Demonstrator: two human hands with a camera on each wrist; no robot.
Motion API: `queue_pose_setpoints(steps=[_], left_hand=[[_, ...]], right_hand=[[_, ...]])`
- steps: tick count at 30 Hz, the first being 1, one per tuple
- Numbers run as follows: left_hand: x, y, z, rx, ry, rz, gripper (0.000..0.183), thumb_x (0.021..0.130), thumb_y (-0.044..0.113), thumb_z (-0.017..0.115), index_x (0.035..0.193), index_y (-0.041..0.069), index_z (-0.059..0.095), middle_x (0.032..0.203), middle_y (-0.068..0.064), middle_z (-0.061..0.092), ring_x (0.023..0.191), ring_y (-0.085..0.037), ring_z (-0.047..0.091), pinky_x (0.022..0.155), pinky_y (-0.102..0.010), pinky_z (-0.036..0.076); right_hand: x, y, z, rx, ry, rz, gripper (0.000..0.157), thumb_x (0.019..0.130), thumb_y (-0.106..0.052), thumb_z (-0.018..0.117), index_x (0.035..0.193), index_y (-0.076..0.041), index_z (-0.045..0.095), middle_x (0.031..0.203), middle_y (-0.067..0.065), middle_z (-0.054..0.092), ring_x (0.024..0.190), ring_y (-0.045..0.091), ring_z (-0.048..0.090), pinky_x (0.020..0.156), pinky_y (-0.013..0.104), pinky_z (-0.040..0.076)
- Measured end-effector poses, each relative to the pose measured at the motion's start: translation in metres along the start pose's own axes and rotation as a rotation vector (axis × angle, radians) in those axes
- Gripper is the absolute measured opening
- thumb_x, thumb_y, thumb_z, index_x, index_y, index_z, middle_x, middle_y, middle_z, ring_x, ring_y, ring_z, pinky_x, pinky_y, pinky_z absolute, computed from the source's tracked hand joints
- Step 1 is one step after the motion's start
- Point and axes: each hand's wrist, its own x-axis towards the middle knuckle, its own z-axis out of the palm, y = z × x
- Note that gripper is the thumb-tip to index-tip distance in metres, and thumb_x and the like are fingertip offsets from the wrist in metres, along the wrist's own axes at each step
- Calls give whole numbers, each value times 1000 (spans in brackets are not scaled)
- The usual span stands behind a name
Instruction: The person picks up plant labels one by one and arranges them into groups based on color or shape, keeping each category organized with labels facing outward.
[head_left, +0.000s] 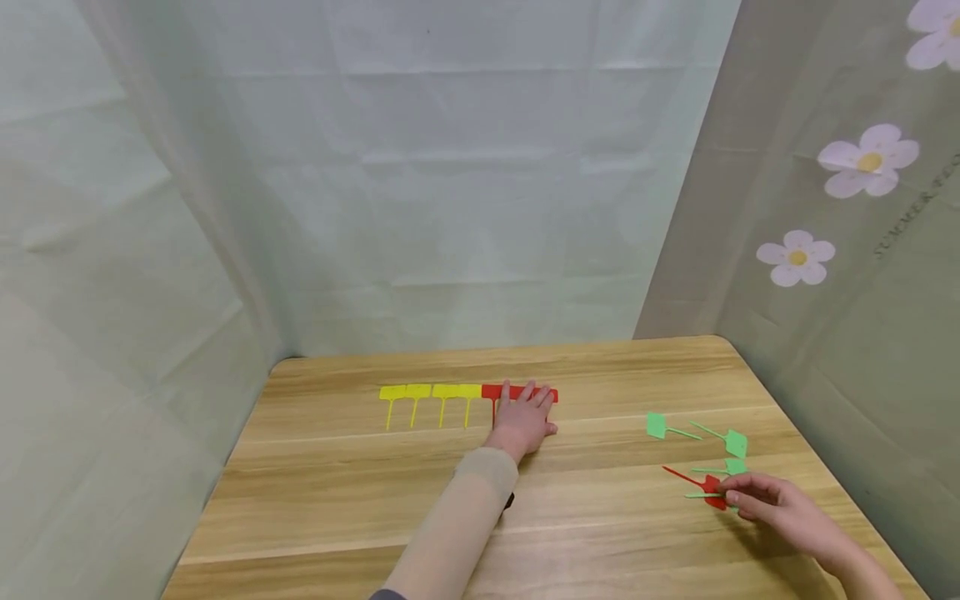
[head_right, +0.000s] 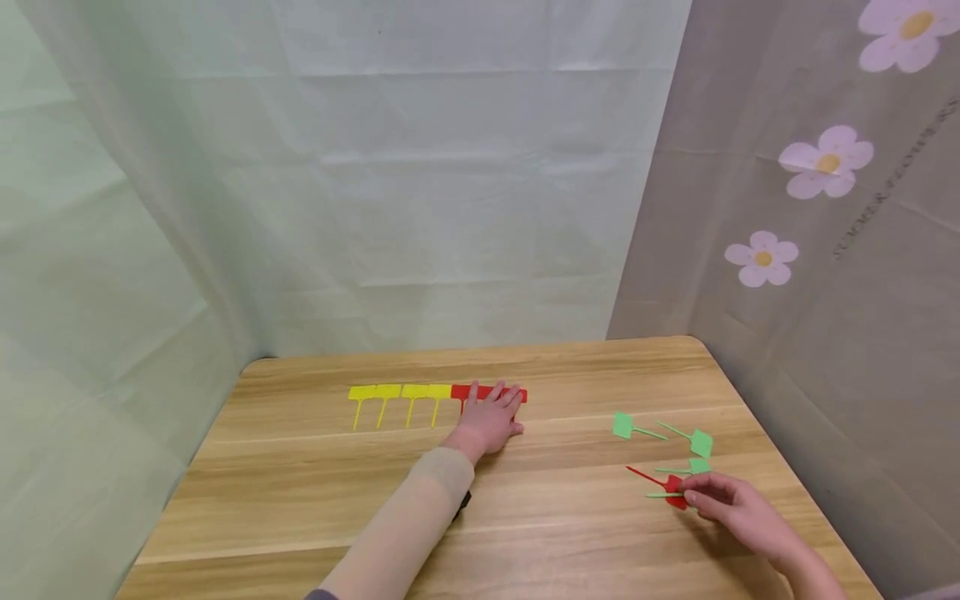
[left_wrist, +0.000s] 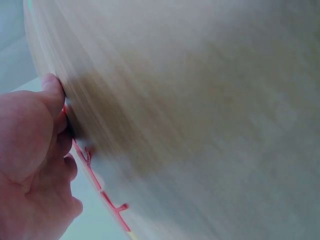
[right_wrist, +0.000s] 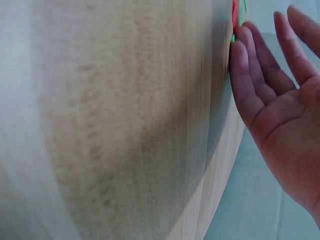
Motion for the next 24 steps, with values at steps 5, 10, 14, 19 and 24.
queue_pose_setpoints(steps=[5, 10, 14, 19, 24], left_hand=[[0, -1, 1, -5, -2, -1, 69, 99, 59, 44, 159, 28, 28, 164, 12, 22, 152, -18, 13, 118, -60, 9], [1, -1, 3, -15, 5, -8, 69, 98, 59, 46, 158, 29, 29, 163, 12, 23, 152, -18, 15, 119, -59, 10], [-1, 1, 1, -22, 0, -7, 69, 99, 58, 46, 158, 28, 29, 164, 12, 22, 152, -18, 14, 119, -59, 9], [1, 2, 3, -14, -5, -12, 69, 99, 58, 45, 158, 29, 28, 163, 14, 22, 152, -16, 14, 119, -58, 8], [6, 1, 8, -20, -7, -27, 69, 98, 58, 46, 158, 30, 28, 163, 15, 21, 152, -16, 14, 118, -60, 4]], right_hand=[[3, 0, -3, -39, 79, 70, 40, 101, -25, 60, 128, 4, 60, 118, 12, 68, 98, 5, 65, 79, 26, 56], [4, -1, -3, -77, 111, 104, 42, 99, -25, 64, 128, 5, 58, 114, 12, 71, 92, 7, 65, 70, 26, 52], [6, -2, -2, -98, 161, 123, 43, 98, -28, 64, 127, 3, 60, 113, 10, 71, 91, 8, 64, 71, 27, 53], [7, 1, -4, -122, 209, 148, 43, 100, -35, 61, 125, 0, 62, 115, 8, 69, 93, 6, 61, 77, 26, 54], [9, 2, -7, -179, 239, 152, 46, 100, -40, 58, 124, -1, 64, 117, 9, 68, 96, 1, 58, 77, 24, 53]])
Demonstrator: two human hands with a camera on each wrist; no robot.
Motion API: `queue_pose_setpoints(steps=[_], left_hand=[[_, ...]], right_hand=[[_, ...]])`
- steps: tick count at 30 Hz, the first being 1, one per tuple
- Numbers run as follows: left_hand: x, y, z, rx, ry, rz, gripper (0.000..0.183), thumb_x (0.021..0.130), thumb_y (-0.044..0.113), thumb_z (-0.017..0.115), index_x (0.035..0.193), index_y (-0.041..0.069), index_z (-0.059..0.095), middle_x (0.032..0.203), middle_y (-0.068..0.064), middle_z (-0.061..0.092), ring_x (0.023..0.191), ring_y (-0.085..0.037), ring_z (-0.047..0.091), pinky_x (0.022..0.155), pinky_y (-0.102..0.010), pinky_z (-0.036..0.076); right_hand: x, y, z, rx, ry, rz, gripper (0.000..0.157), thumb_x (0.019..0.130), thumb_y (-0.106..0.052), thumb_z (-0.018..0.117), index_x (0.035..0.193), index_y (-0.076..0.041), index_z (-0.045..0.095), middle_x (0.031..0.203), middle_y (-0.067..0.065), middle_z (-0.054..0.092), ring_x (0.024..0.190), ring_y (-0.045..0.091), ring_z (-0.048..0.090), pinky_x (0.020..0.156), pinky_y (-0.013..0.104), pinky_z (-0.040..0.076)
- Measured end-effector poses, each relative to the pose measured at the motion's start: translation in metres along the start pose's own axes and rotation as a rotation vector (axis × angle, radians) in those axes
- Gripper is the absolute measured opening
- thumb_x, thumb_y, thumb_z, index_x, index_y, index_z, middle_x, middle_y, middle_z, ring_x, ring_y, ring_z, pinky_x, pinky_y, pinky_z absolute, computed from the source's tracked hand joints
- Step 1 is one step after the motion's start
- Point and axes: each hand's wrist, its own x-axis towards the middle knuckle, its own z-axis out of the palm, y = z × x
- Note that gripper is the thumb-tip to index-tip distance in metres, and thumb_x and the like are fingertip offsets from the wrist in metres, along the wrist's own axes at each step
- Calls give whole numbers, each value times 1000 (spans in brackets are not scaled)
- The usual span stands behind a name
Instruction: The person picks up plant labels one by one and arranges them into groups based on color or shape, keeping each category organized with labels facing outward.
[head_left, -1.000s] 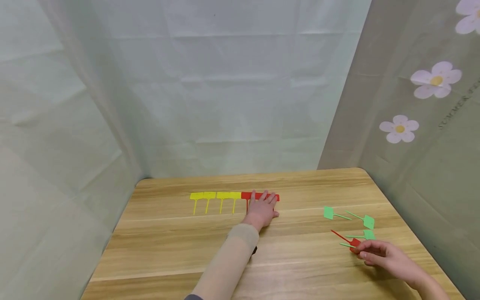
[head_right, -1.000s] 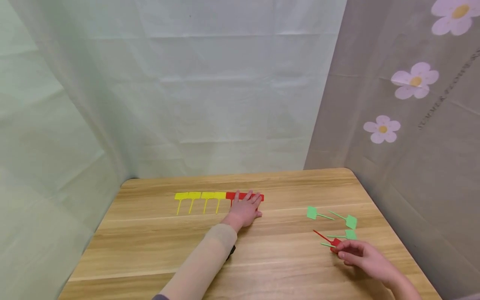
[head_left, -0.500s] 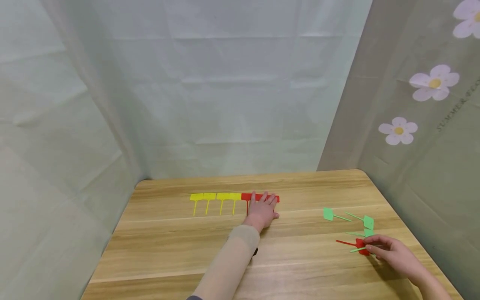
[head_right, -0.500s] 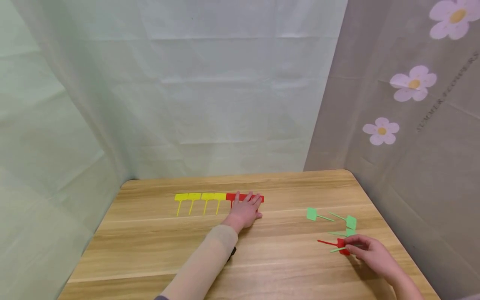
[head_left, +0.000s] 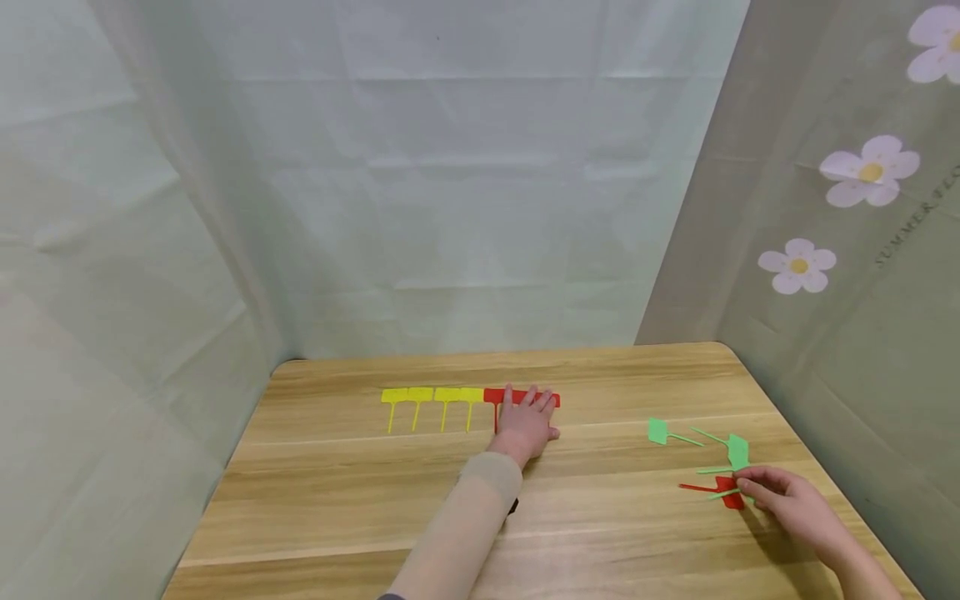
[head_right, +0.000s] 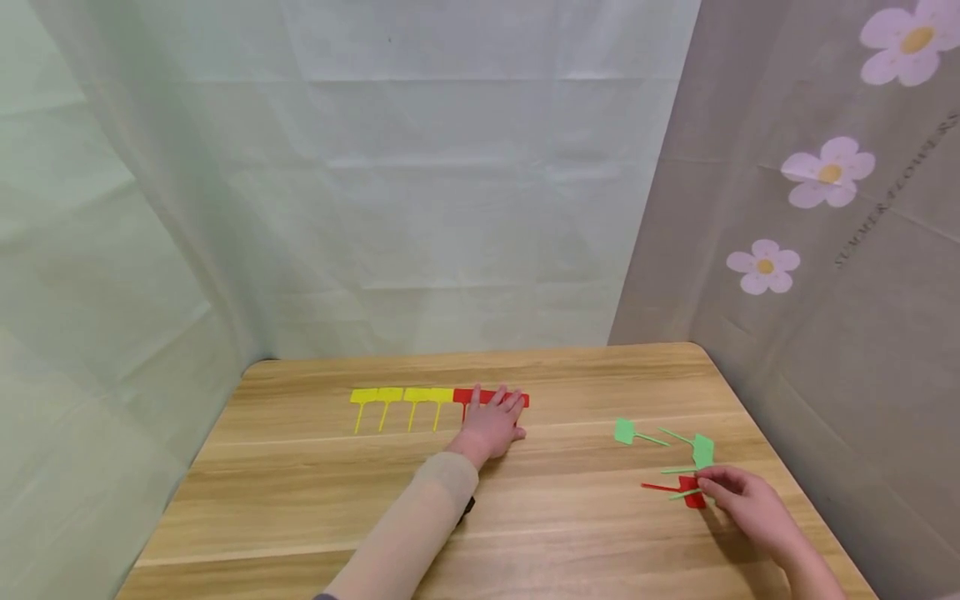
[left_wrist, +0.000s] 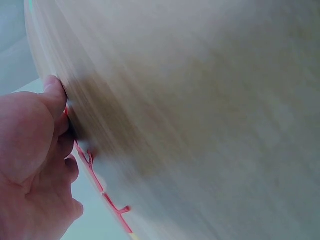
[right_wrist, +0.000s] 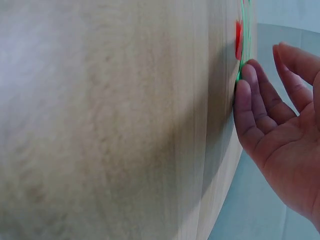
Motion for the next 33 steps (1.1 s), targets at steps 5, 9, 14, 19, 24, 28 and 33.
queue_pose_setpoints(steps=[5, 9, 14, 19, 24, 28, 33], left_hand=[[-7, 2, -6, -4, -14, 1, 69, 99, 58, 43, 159, 28, 27, 164, 13, 19, 152, -16, 12, 119, -58, 7], [-9, 2, -7, 9, -8, -1, 69, 98, 59, 44, 159, 28, 28, 164, 13, 20, 152, -17, 13, 119, -59, 8], [-9, 2, -7, 19, -4, -6, 69, 98, 59, 44, 159, 29, 28, 164, 13, 20, 152, -17, 14, 119, -59, 10], [-9, 2, -7, 41, -4, -7, 70, 99, 60, 43, 159, 28, 26, 164, 12, 20, 152, -18, 15, 118, -59, 10], [-10, 3, -10, 29, -10, -2, 70, 99, 59, 44, 159, 27, 27, 164, 11, 20, 152, -18, 14, 118, -60, 9], [-10, 3, -10, 37, -13, -12, 70, 99, 59, 43, 159, 28, 26, 164, 12, 20, 152, -17, 14, 119, -59, 9], [-9, 3, -10, 40, 0, -9, 70, 99, 60, 42, 159, 28, 26, 164, 12, 20, 152, -17, 15, 119, -59, 9]], right_hand=[[1, 0, -2, -106, 39, 2, 48, 99, -46, 59, 124, -5, 66, 119, 8, 68, 97, -6, 53, 76, 18, 46], [4, 0, -2, -171, 80, -35, 44, 97, -44, 63, 121, -8, 68, 117, 8, 69, 97, -7, 53, 76, 16, 44], [10, -1, -2, -294, 150, -79, 38, 91, -39, 72, 111, -6, 71, 106, 11, 72, 93, 14, 65, 72, 29, 48], [13, -2, -5, -340, 180, -76, 35, 83, -29, 82, 103, -3, 68, 96, 12, 73, 85, 20, 66, 65, 30, 47], [13, 3, -14, -347, 185, -48, 31, 82, -23, 82, 100, -2, 67, 92, 13, 73, 82, 22, 67, 66, 31, 45], [12, 6, -21, -381, 204, -28, 27, 84, -22, 80, 100, -4, 69, 94, 18, 73, 95, 40, 67, 72, 41, 43], [9, 1, -23, -406, 202, -37, 38, 87, -36, 77, 106, -5, 71, 106, 27, 69, 102, 50, 61, 73, 51, 46]])
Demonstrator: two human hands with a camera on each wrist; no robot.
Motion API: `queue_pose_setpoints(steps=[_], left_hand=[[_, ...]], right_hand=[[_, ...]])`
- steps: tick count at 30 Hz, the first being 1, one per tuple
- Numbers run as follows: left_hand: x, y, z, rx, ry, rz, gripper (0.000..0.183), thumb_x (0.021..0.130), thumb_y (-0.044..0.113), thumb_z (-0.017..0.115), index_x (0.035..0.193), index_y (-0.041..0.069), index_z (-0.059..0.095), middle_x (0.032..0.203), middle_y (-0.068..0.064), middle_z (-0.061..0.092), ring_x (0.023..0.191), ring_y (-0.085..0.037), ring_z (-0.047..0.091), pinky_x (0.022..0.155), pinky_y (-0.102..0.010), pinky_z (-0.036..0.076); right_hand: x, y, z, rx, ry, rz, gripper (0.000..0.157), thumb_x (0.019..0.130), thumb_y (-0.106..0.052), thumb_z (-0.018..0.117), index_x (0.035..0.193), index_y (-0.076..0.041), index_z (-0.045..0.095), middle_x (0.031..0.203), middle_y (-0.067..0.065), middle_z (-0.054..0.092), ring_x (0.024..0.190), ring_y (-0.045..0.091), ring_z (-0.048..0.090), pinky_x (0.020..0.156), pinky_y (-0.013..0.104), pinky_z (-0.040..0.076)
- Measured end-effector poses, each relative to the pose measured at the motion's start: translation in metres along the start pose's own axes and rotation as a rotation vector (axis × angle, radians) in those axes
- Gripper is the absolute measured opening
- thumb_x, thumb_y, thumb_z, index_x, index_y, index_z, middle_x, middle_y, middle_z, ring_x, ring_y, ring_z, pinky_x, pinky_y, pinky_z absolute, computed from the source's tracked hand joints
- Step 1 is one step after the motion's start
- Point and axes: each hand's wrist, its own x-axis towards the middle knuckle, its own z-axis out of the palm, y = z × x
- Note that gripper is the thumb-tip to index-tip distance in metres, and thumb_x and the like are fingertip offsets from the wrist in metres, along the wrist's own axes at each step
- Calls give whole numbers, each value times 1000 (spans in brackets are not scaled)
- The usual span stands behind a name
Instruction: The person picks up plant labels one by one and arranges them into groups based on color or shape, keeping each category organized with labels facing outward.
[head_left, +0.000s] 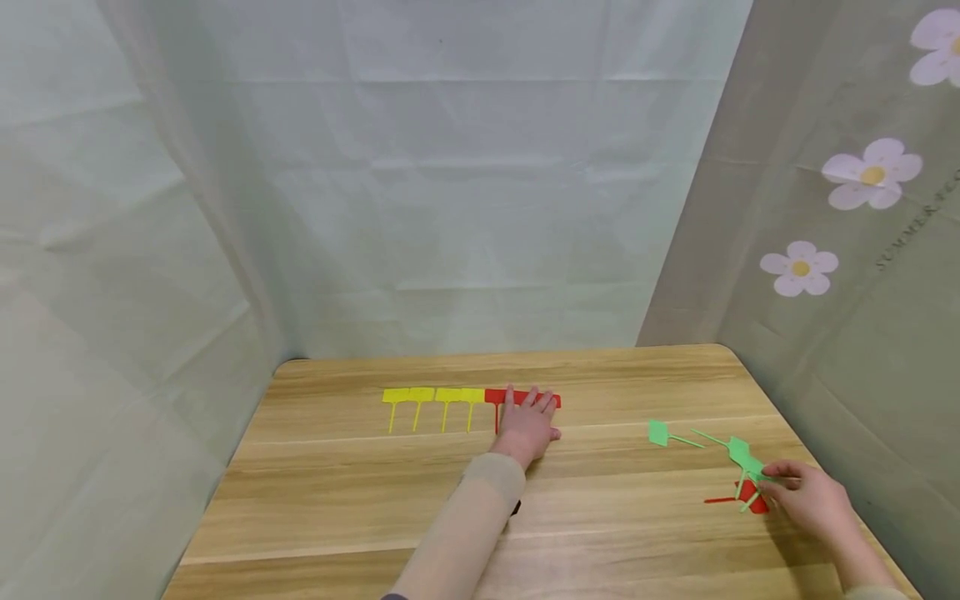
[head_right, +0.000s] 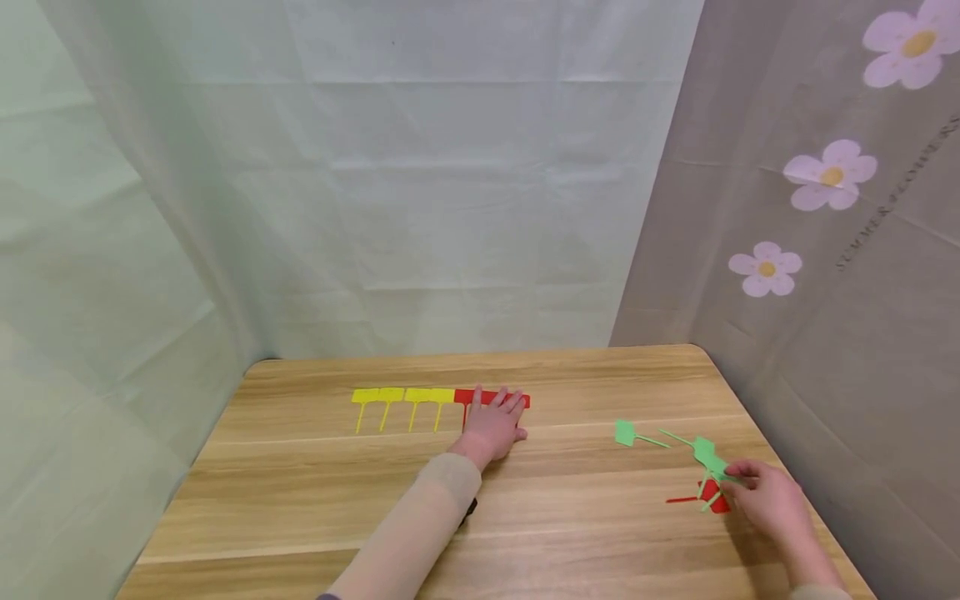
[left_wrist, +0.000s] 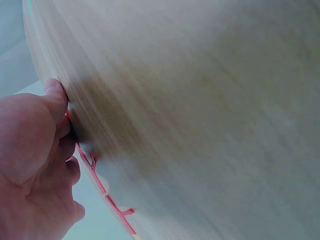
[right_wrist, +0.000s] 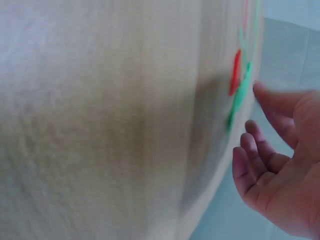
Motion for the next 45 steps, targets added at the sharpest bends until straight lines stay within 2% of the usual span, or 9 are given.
queue_pose_setpoints(steps=[4, 7, 11, 17, 22, 27, 33, 41, 45], left_hand=[[0, 0, -1, -7, 8, -2, 69, 99, 60, 42, 159, 28, 28, 164, 12, 21, 152, -17, 15, 119, -59, 9], [-1, 0, -3, -12, 9, -5, 70, 99, 59, 43, 159, 27, 27, 164, 11, 21, 152, -18, 16, 119, -59, 9], [-1, -2, -5, -27, 6, -9, 70, 99, 58, 44, 159, 26, 27, 164, 10, 21, 152, -18, 16, 119, -59, 8], [-1, -2, -6, -14, 1, -13, 70, 99, 59, 44, 159, 26, 27, 164, 10, 22, 151, -18, 16, 118, -59, 9], [-2, -3, -6, -5, -1, -18, 70, 99, 59, 44, 159, 27, 27, 164, 11, 22, 151, -18, 17, 119, -59, 10], [-4, -2, -7, -14, -4, -20, 70, 99, 58, 44, 159, 27, 27, 164, 10, 22, 151, -17, 17, 119, -59, 10], [-3, -1, -5, -13, -6, -17, 70, 99, 59, 43, 159, 27, 27, 164, 10, 21, 151, -17, 16, 119, -59, 10], [-1, 0, -3, -10, -4, -17, 69, 99, 59, 43, 159, 28, 27, 164, 11, 21, 151, -16, 16, 119, -59, 10], [-1, 1, -2, -16, -10, -9, 70, 99, 60, 43, 159, 27, 26, 164, 11, 20, 152, -17, 15, 119, -59, 9]], right_hand=[[-4, -11, -1, -105, 18, -92, 50, 80, -46, 81, 106, -4, 76, 111, 28, 67, 103, 51, 58, 77, 59, 47], [-7, -20, 1, -212, 28, -157, 44, 78, -43, 82, 99, -5, 79, 107, 28, 66, 102, 53, 56, 81, 63, 45], [-10, -32, 8, -306, 42, -204, 36, 82, -40, 79, 98, -8, 80, 105, 31, 64, 95, 56, 55, 76, 67, 46], [-9, -47, 21, -226, 52, -220, 43, 76, -39, 85, 104, -7, 78, 115, 32, 61, 99, 58, 52, 73, 69, 46], [-2, -58, 26, -160, 23, -211, 28, 72, -31, 88, 91, -15, 76, 119, 30, 60, 105, 59, 49, 75, 69, 43], [5, -63, 23, -160, -47, -158, 29, 70, -31, 89, 90, -18, 71, 125, 29, 56, 107, 58, 45, 70, 67, 41], [11, -66, 18, -160, -132, -145, 38, 68, -39, 89, 85, -19, 62, 137, 38, 41, 120, 66, 29, 77, 78, 30], [16, -67, 15, -59, -230, -224, 31, 83, -43, 76, 78, -22, 54, 145, 44, 29, 133, 72, 1, 84, 83, 18], [18, -71, 14, 40, -238, -288, 25, 89, -38, 72, 81, -22, 55, 146, 42, 31, 133, 73, 3, 86, 86, 18]])
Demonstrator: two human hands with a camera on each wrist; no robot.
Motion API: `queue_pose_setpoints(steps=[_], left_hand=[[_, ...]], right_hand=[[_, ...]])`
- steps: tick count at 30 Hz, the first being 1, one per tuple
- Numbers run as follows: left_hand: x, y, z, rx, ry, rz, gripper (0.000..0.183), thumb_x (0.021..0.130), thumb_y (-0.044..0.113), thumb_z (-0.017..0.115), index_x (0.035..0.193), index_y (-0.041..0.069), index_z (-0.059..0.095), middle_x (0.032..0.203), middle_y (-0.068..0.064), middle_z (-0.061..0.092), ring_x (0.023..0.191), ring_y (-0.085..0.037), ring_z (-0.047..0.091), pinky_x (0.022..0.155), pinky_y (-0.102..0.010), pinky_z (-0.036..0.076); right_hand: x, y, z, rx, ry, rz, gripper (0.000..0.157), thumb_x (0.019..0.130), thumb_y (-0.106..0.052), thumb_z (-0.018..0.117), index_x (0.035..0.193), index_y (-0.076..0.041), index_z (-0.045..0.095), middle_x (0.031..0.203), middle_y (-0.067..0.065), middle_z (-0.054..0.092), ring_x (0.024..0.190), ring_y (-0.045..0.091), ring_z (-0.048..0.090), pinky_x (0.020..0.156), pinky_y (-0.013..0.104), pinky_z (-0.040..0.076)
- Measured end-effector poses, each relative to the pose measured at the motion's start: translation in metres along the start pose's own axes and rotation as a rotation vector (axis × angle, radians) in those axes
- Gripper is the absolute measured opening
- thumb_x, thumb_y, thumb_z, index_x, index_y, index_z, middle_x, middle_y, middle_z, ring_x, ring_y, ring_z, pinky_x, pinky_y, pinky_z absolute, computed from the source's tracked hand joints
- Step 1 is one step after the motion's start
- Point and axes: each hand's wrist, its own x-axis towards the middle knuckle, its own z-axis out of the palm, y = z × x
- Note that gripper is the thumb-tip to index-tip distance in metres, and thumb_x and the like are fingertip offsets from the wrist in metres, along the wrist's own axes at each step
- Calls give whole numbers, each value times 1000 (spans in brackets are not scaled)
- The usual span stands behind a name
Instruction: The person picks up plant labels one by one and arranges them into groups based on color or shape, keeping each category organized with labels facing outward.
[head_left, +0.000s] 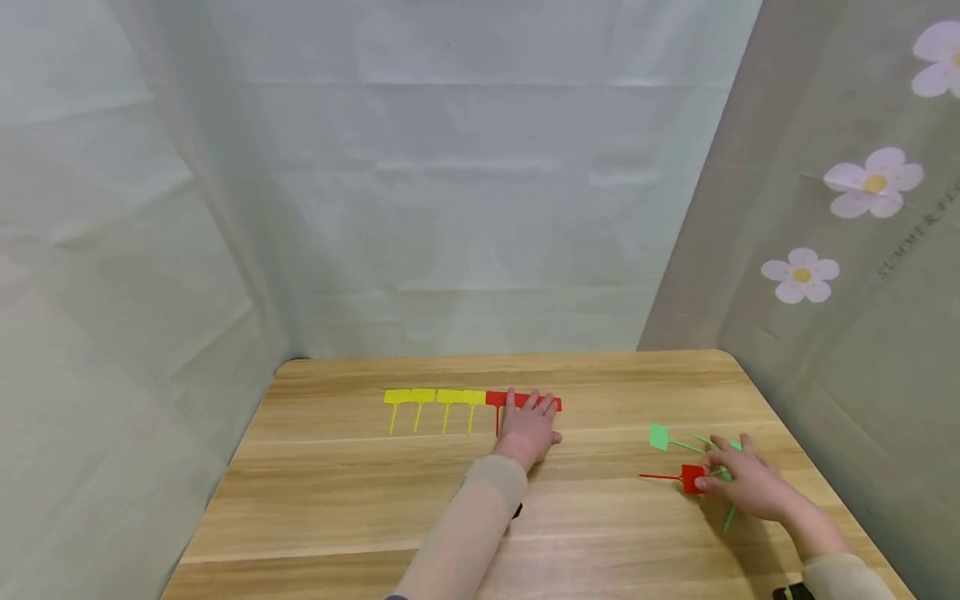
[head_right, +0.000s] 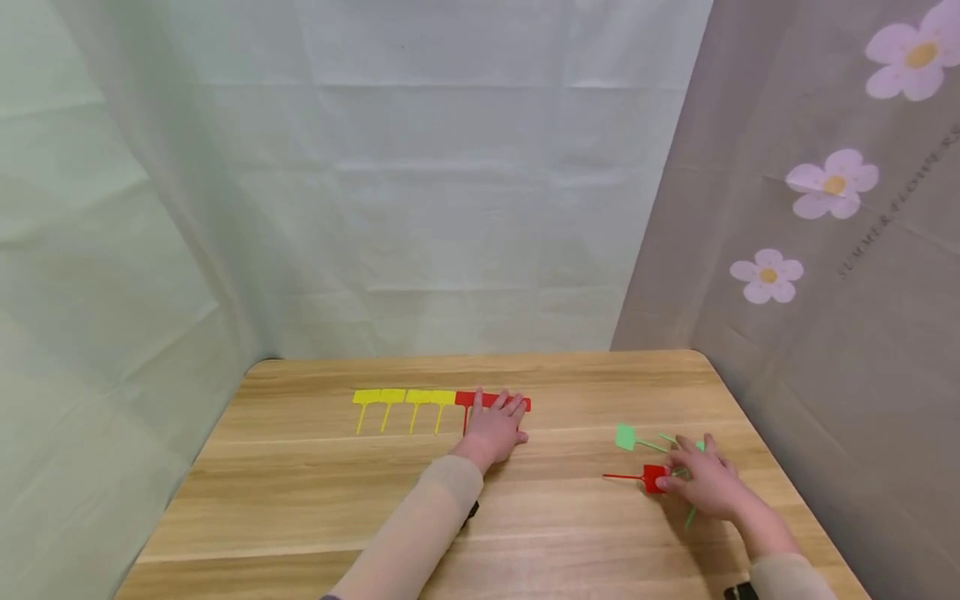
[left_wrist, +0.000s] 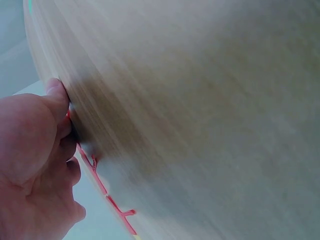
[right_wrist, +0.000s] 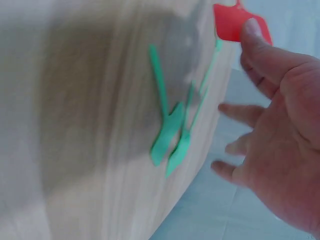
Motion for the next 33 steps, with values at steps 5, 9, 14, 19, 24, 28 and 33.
queue_pose_setpoints(steps=[5, 9, 14, 19, 24, 28, 33], left_hand=[[-2, 1, 0, -3, 2, -5, 71, 99, 60, 44, 159, 28, 26, 164, 11, 21, 151, -17, 16, 119, -59, 8], [-2, 2, -1, -5, 4, -9, 70, 99, 59, 44, 159, 28, 27, 164, 11, 22, 151, -16, 16, 119, -58, 9], [-3, 2, -1, -20, 4, -4, 69, 99, 58, 45, 158, 27, 29, 164, 11, 23, 151, -17, 17, 119, -58, 9], [-4, 2, -1, -6, 9, -11, 69, 99, 59, 45, 158, 28, 29, 164, 12, 23, 151, -16, 17, 119, -58, 9], [-4, 3, -2, 11, 6, -16, 68, 98, 59, 45, 158, 30, 29, 163, 13, 23, 151, -15, 18, 119, -57, 11], [-4, 3, -3, -6, 5, -18, 69, 98, 59, 46, 158, 29, 30, 163, 12, 24, 151, -16, 18, 119, -58, 10], [-3, 3, -2, 3, 5, -16, 69, 98, 59, 45, 158, 29, 29, 163, 13, 23, 151, -16, 17, 119, -58, 10]], right_hand=[[15, -11, -4, 172, 14, -52, 19, 97, -33, 65, 93, -16, 56, 151, 33, 35, 138, 67, 5, 95, 83, 20], [30, -24, -3, 253, 46, -58, 25, 101, -38, 57, 99, -13, 53, 155, 22, 36, 145, 55, 8, 101, 78, 22], [50, -39, 2, 388, 112, -107, 26, 106, -34, 50, 104, -8, 53, 158, 18, 33, 148, 49, 5, 105, 77, 15], [70, -46, 8, 472, 202, -152, 28, 108, -33, 43, 109, -6, 52, 157, 16, 35, 148, 44, 16, 116, 54, 24], [88, -48, 15, 451, 260, -164, 31, 108, -36, 42, 107, -6, 51, 155, 10, 41, 144, 36, 31, 104, 20, 35], [103, -51, 18, 411, 252, -169, 32, 107, -39, 42, 107, -10, 56, 154, 8, 43, 144, 36, 31, 110, 48, 36], [122, -57, 22, 370, 157, -133, 35, 104, -47, 46, 98, -15, 61, 154, 8, 44, 145, 38, 30, 108, 61, 33]])
